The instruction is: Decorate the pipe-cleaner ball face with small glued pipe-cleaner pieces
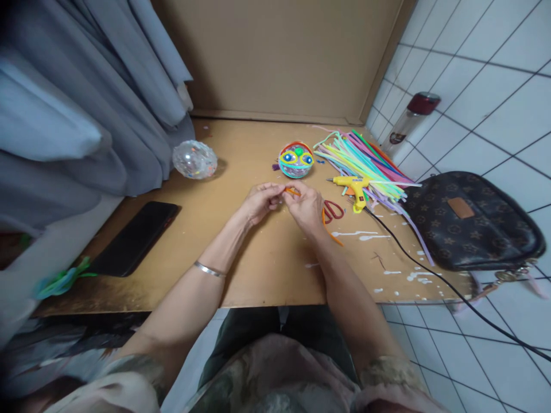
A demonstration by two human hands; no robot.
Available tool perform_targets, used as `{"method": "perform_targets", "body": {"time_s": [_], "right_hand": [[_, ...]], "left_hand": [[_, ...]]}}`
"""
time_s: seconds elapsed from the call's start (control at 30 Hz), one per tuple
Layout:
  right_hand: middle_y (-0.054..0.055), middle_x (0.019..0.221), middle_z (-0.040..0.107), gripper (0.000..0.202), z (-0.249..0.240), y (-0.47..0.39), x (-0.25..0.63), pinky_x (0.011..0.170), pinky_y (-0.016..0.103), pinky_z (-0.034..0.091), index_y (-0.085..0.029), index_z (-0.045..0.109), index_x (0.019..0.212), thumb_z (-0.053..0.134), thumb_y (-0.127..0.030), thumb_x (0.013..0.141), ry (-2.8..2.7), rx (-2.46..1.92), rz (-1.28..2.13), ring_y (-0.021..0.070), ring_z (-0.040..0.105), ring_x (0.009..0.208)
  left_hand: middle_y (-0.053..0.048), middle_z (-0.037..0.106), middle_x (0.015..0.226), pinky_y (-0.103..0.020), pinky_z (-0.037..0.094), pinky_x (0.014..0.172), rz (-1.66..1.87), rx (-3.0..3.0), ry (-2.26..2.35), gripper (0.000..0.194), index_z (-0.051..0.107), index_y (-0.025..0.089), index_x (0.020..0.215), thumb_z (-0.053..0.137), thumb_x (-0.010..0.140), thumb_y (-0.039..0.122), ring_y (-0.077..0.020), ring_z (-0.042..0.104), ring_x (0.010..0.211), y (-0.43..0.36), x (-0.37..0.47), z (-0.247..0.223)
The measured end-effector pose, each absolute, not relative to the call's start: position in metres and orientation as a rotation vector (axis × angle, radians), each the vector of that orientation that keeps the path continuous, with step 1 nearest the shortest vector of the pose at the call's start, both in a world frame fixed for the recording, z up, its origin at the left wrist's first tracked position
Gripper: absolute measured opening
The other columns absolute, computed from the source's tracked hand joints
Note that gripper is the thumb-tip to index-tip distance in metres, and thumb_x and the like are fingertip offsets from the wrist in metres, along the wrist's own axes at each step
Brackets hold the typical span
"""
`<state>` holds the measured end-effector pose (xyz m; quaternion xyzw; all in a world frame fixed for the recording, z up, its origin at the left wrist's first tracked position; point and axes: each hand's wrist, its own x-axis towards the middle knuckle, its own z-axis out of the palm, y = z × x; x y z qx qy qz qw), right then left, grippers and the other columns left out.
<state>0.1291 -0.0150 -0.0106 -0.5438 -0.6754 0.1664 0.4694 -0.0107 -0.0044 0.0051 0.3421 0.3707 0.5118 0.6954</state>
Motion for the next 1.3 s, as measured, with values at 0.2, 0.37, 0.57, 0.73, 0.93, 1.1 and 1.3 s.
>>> {"method": "perform_targets", "body": {"time_s": [0.2,0.37,0.57,0.73,0.93,1.1,1.3], "right_hand": [[0.004,0.084,0.078,0.023,-0.007,-0.017,0.129,0.070,0.030,0.050,-0.023,0.075,0.103,0.061,-0.035,0.089,-1.801,-1.380,0.364,0.0214,0.070,0.076],[0.008,0.087,0.077,0.025,0.002,-0.024,0.130,0.068,0.030,0.040,-0.019,0.072,0.101,0.050,-0.029,0.099,-1.943,-1.544,0.059,0.0219,0.067,0.076],[0.011,0.087,0.074,0.030,0.002,-0.031,0.121,0.066,0.031,0.031,-0.018,0.068,0.092,0.041,-0.027,0.104,-2.074,-1.559,-0.217,0.0203,0.064,0.076],[0.011,0.081,0.073,0.035,-0.006,-0.033,0.112,0.065,0.032,0.031,-0.019,0.066,0.088,0.038,-0.029,0.104,-2.090,-1.523,-0.290,0.0208,0.064,0.073],[0.011,0.078,0.075,0.029,-0.005,-0.036,0.104,0.063,0.032,0.031,-0.017,0.068,0.113,0.046,-0.034,0.104,-2.009,-1.713,-0.203,0.0222,0.065,0.069],[0.010,0.083,0.078,0.019,-0.002,-0.036,0.104,0.064,0.031,0.031,-0.020,0.073,0.104,0.057,-0.030,0.099,-1.982,-1.778,-0.132,0.0237,0.069,0.075],[0.008,0.087,0.079,0.013,-0.006,-0.030,0.112,0.066,0.030,0.035,-0.023,0.076,0.096,0.065,-0.029,0.093,-1.859,-1.714,-0.030,0.0247,0.071,0.081]], "left_hand": [[0.002,0.052,0.050,-0.020,0.018,0.046,1.161,0.894,0.888,0.023,0.065,0.013,0.057,0.087,0.065,0.014,-0.0025,0.032,0.044,-0.001,-0.021,0.003],[0.003,0.051,0.050,-0.019,0.021,0.045,1.257,0.815,0.939,0.019,0.066,0.014,0.057,0.080,0.070,0.010,-0.0032,0.033,0.044,-0.001,-0.016,0.004],[0.006,0.046,0.048,-0.017,0.021,0.044,1.302,0.691,0.921,0.023,0.062,0.014,0.057,0.081,0.069,0.007,-0.0022,0.031,0.044,-0.005,-0.008,0.008],[0.008,0.039,0.048,-0.016,0.021,0.044,1.334,0.525,0.900,0.034,0.051,0.015,0.056,0.078,0.076,0.009,-0.0017,0.029,0.043,-0.010,0.003,0.007],[0.008,0.038,0.047,-0.017,0.019,0.042,1.301,0.308,0.893,0.036,0.045,0.017,0.060,0.066,0.089,0.010,-0.0023,0.028,0.039,-0.017,0.015,0.009],[0.010,0.038,0.048,-0.017,0.018,0.041,1.256,0.258,0.898,0.036,0.043,0.019,0.065,0.071,0.087,0.014,-0.0025,0.031,0.038,-0.020,0.019,0.005],[0.009,0.041,0.049,-0.016,0.020,0.040,1.194,0.216,0.811,0.028,0.048,0.018,0.069,0.069,0.086,0.013,-0.0029,0.032,0.038,-0.018,0.016,0.004]]}}
